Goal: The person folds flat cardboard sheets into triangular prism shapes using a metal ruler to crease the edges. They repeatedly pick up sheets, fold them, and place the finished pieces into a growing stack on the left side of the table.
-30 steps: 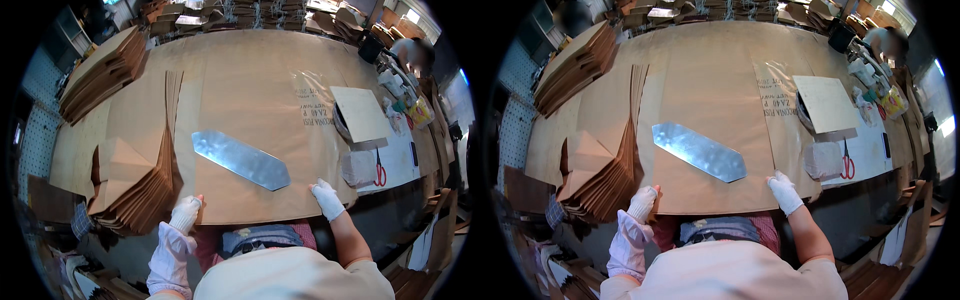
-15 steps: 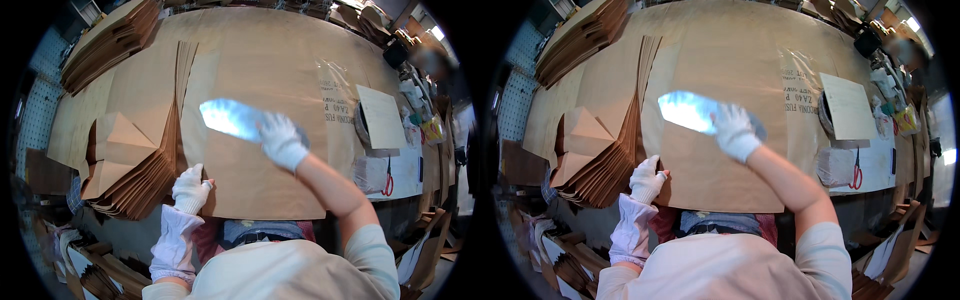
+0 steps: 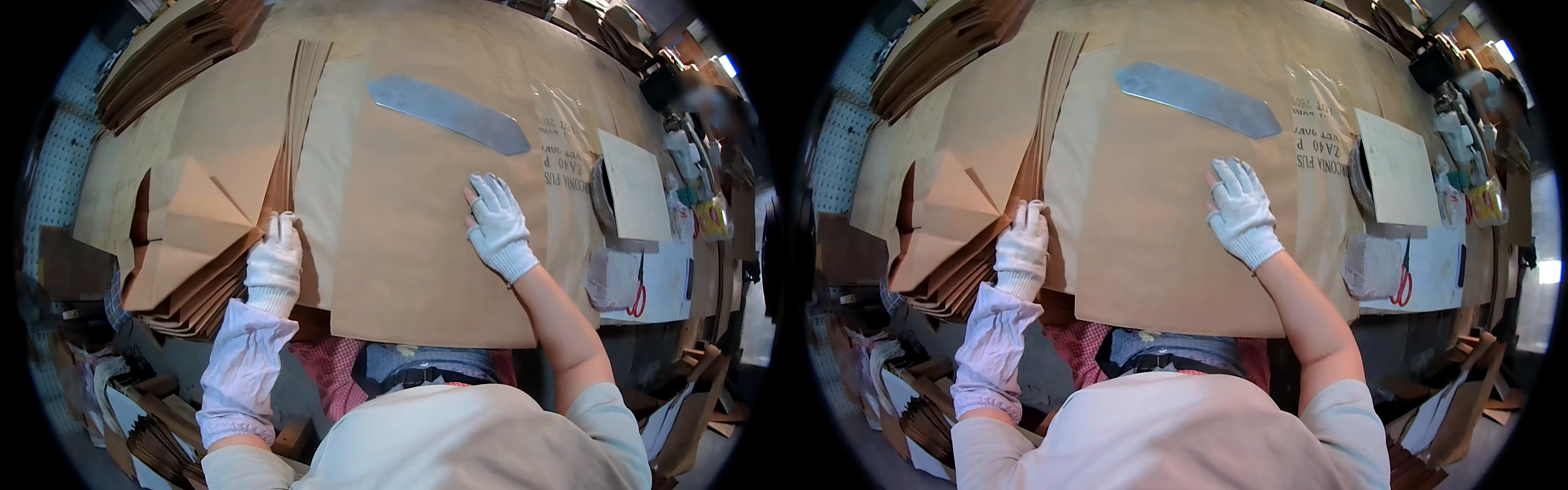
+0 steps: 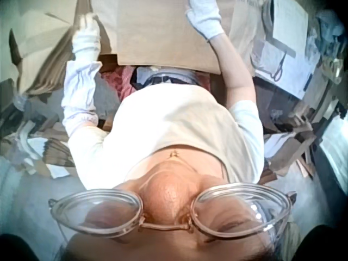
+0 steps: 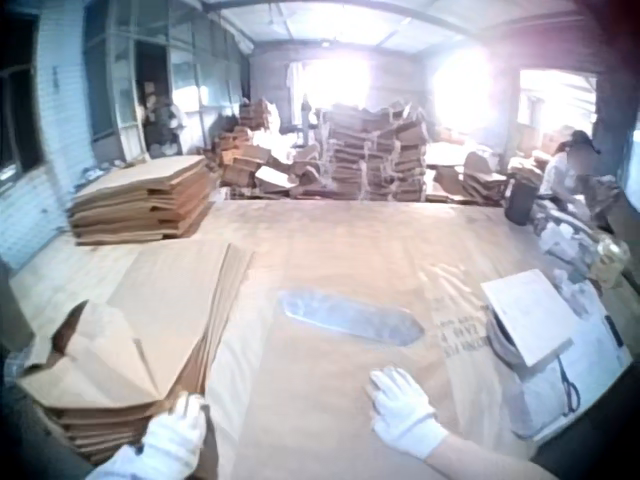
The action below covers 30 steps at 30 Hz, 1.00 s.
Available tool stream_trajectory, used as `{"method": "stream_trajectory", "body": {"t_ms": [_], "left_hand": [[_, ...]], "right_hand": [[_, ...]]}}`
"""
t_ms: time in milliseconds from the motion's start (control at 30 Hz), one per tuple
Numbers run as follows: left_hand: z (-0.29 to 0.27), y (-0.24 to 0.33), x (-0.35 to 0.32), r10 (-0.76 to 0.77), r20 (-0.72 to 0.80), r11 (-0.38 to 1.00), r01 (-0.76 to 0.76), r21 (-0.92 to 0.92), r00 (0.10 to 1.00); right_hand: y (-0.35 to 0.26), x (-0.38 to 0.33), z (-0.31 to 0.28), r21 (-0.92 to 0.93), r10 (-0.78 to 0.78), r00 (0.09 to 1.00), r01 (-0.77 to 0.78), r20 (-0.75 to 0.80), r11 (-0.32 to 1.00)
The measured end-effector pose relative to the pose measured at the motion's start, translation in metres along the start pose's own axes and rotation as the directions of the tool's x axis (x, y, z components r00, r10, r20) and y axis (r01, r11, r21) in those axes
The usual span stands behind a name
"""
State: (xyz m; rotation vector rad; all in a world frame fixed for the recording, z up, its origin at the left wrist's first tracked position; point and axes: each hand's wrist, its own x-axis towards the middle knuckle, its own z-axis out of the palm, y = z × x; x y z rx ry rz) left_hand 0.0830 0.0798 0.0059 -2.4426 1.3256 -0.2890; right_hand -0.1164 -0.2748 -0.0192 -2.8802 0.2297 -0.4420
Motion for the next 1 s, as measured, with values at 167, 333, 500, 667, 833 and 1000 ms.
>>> {"method": "stream_trajectory", "body": {"t_ms": [167,333,500,667,833,1000], "left_hand": [[-0.001,-0.001,-0.009,0.018,-0.087,0.999,-0.021,-0.033,0.996],[-0.037,0.010,-0.013,-0.001,-0.030,0.974,-0.006,-0.228,1.000],[-0.046,0.066,0.018,0.051,-0.203,0.721,-0.176,-0.670,0.978],[-0.021,0.068,0.033,0.079,-0.234,0.694,-0.222,-0.685,0.969],[-0.006,0.070,0.028,0.017,-0.276,0.626,-0.226,-0.746,0.961],[0.000,0.072,0.025,-0.010,-0.284,0.599,-0.222,-0.769,0.959]], "right_hand": [[0.011,-0.039,-0.016,-0.011,0.088,0.995,-0.087,0.044,0.996],[0.020,-0.102,-0.032,0.082,0.541,0.837,-0.536,-0.080,0.840],[0.009,-0.124,-0.056,0.254,0.769,0.634,-0.759,0.083,0.599],[0.016,-0.132,-0.042,0.254,0.793,0.609,-0.765,-0.012,0.591],[0.058,-0.139,-0.034,0.548,0.851,0.456,-0.795,0.261,0.258],[0.067,-0.139,-0.040,0.562,0.809,0.460,-0.802,0.367,0.202]]}}
